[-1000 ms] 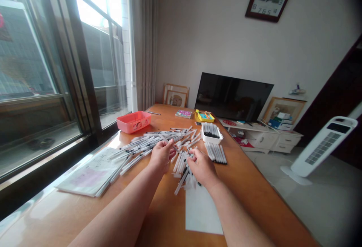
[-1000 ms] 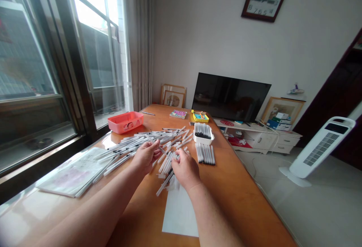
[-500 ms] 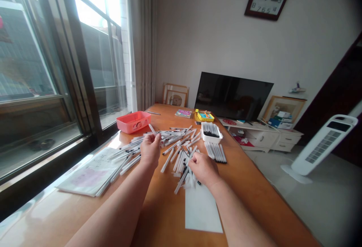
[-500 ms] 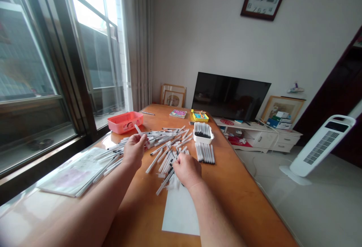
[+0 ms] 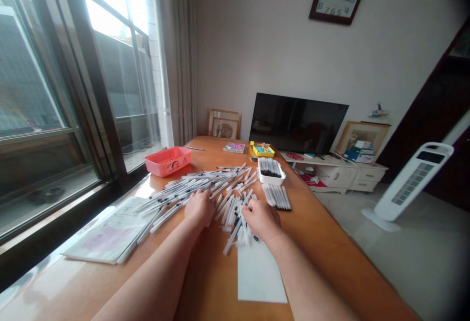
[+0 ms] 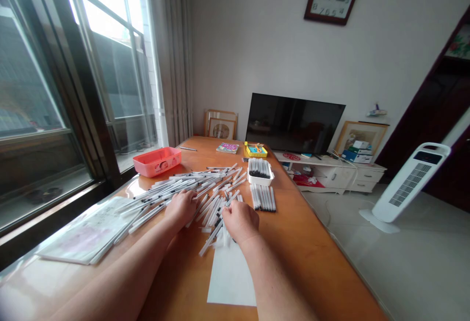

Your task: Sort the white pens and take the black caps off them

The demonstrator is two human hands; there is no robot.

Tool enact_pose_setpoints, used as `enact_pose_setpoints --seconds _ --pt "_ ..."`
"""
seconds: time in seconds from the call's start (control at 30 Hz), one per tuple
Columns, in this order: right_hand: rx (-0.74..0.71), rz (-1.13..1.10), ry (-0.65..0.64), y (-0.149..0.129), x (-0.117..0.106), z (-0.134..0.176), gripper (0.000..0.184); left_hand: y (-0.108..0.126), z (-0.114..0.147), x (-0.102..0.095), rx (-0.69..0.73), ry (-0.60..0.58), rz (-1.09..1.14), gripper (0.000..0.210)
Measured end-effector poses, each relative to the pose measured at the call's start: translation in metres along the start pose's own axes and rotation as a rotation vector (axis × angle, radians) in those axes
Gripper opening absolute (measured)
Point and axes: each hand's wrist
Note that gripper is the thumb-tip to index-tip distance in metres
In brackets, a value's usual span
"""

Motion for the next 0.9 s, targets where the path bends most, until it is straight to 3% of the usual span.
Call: enact_pose_setpoints --seconds 0.1,0.3,0.47,0.57,0.7,0.9 --pt "-0.012 -0.010 -0.006 0.000 0.001 0.001 0.033 -0.005 -0.001 0.003 0.029 -0.026 -0.114 0.009" --pt "-0.018 -0.092 0.015 0.003 0.003 0.000 0.029 -0.010 -0.004 0.003 -0.018 -0.012 -0.049 0.020" --pt "-0.024 -0.428 0.131 0.014 0.008 -0.009 0.029 0.006 -0.002 -0.003 0.092 0.025 0.137 0.014" --pt "0.072 -0.831 0.163 0.020 0.009 -0.016 0.036 0.022 0.004 -0.004 0.194 -0.048 0.333 0.011" --pt "0.162 -1.311 0.203 0.024 0.005 -0.021 0.047 0.039 0.016 -0.004 0.228 -0.179 0.559 0.007" --pt "0.135 -1.546 0.242 0.017 -0.003 -0.019 0.041 0.049 0.025 -0.005 0.287 -0.428 0.642 0.024"
Point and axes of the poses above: each hand's wrist, its own z-axis away from the middle knuckle, its own x-axis out of the palm, y = z × x, and after that the axes turned 7 degrees about -z, right-handed
